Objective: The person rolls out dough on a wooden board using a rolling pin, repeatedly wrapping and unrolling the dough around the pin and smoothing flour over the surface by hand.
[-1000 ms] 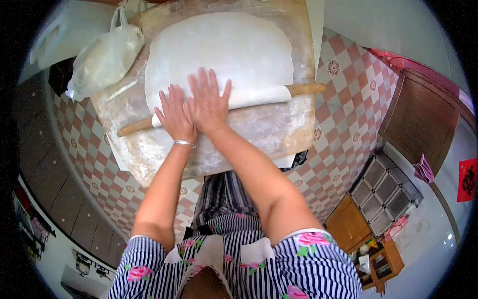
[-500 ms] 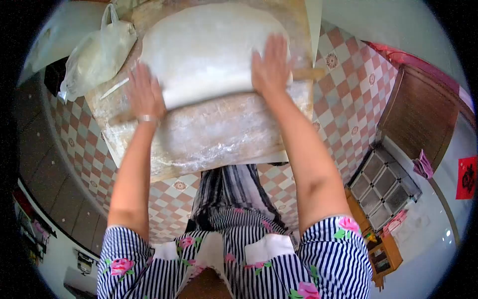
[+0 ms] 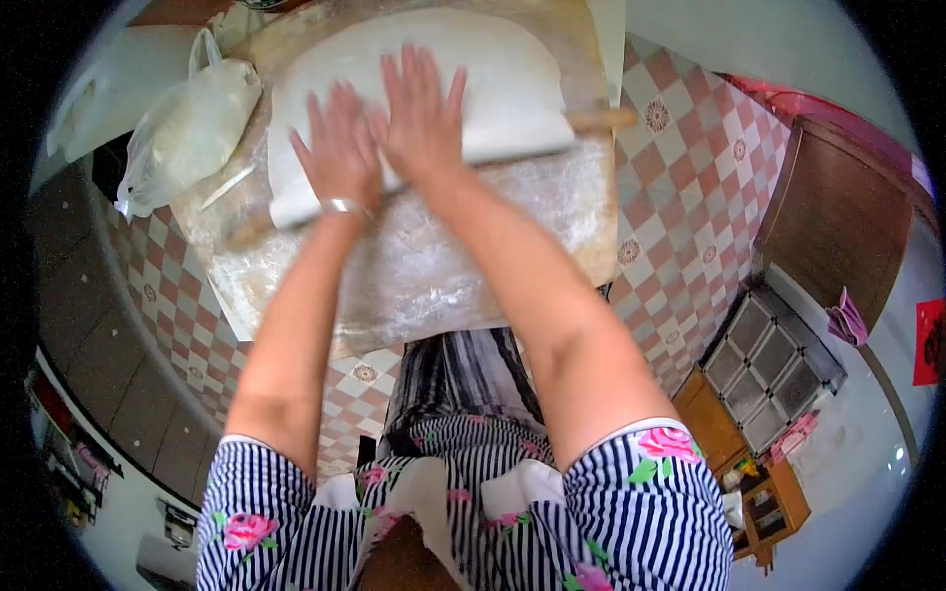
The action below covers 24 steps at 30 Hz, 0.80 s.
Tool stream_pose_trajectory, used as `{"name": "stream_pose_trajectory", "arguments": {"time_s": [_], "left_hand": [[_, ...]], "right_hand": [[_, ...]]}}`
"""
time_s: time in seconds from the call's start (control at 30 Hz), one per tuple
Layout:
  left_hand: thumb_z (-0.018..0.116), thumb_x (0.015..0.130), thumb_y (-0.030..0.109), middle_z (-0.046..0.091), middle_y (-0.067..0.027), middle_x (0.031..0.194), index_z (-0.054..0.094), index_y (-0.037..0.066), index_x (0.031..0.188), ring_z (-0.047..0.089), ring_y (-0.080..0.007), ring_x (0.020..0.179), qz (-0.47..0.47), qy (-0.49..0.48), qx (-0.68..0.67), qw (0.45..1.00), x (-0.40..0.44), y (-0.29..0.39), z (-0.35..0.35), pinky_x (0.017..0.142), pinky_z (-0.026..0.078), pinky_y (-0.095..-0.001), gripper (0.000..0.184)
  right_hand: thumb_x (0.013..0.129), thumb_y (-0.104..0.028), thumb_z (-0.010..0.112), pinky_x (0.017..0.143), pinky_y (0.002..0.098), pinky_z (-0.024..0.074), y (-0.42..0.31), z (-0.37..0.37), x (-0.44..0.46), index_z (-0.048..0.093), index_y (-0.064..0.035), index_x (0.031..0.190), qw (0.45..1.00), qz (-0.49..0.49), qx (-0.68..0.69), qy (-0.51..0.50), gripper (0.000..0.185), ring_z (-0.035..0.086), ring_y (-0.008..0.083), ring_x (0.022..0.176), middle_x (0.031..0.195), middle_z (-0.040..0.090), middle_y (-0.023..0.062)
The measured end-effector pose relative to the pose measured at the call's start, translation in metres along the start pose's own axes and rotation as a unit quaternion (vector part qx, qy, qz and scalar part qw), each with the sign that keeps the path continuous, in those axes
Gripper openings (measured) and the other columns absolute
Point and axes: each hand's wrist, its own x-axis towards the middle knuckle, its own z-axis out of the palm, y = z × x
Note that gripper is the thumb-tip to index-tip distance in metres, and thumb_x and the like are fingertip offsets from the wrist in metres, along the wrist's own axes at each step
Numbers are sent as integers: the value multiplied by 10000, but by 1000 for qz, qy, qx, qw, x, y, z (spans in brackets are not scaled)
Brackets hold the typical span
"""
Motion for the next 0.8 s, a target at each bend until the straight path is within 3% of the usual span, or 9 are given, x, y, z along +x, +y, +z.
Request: {"name": "stream_pose_trajectory", "arguments": {"time_s": [0.07,0.17,0.3,0.4,0.53,0.57,0.67,0.73,0.8], "left_hand": [[355,984,341,298,-19,1587,353,168,1508,168,-280,1493,-30,8,11,999,5,-26,2,1157,87,-619,552],[353,985,337,310,-24,1579,321,161,1523,183,-311,1483,-4,-67,95,993,-68,-60,-5,1170,88,-601,567],[366,974,332,288,-29,1590,320,163,1524,172,-299,1489,-17,36,21,999,0,-85,-5,1171,85,-595,577],[375,970,337,292,-31,1587,326,166,1522,175,-297,1488,-49,-29,16,998,-27,-89,-13,1171,89,-594,580],[376,973,343,300,-48,1584,333,136,1517,201,-311,1480,-32,-70,86,993,-42,-94,-17,1171,97,-588,583],[380,970,343,304,-49,1582,339,123,1511,223,-322,1471,-34,17,33,999,-9,-109,-9,1170,98,-593,585],[394,965,357,312,-48,1580,358,129,1503,231,-326,1467,-111,93,33,989,31,-83,-7,1163,103,-598,585],[336,991,345,321,-33,1576,331,157,1517,234,-312,1470,-101,-75,260,957,-20,-7,16,1153,112,-609,559],[340,989,353,340,-31,1566,341,155,1513,232,-309,1470,-83,-76,12,994,-57,25,19,1153,135,-598,559]], "right_hand": [[942,-449,466,1157,615,49,25,-10,37,344,-124,1506,998,36,-18,50,662,197,284,1478,1573,280,157],[951,-466,448,1161,614,58,75,-33,-34,309,-116,1518,990,55,-119,-47,681,194,296,1478,1578,262,164],[958,-448,442,1165,614,48,97,-31,30,272,-115,1530,996,67,-31,41,683,181,306,1481,1591,221,168],[956,-425,450,1161,616,48,125,-31,-1,280,-116,1527,990,120,-72,-1,671,192,307,1477,1583,237,180],[956,-421,442,1160,619,26,140,-48,-13,270,-114,1531,993,37,-110,-12,675,205,309,1475,1575,265,175],[954,-420,447,1162,618,21,146,-38,18,278,-109,1528,989,67,-129,18,675,203,312,1476,1574,270,170],[946,-433,469,1163,619,18,121,-13,53,302,-97,1517,977,147,-77,131,683,191,321,1479,1570,278,172],[946,-444,482,1158,627,31,38,1,2,335,-84,1499,990,109,-93,7,676,197,335,1474,1571,280,166],[941,-459,492,1154,626,20,-1,-5,-24,351,-80,1490,995,77,0,-60,681,190,334,1474,1565,283,181]]}}
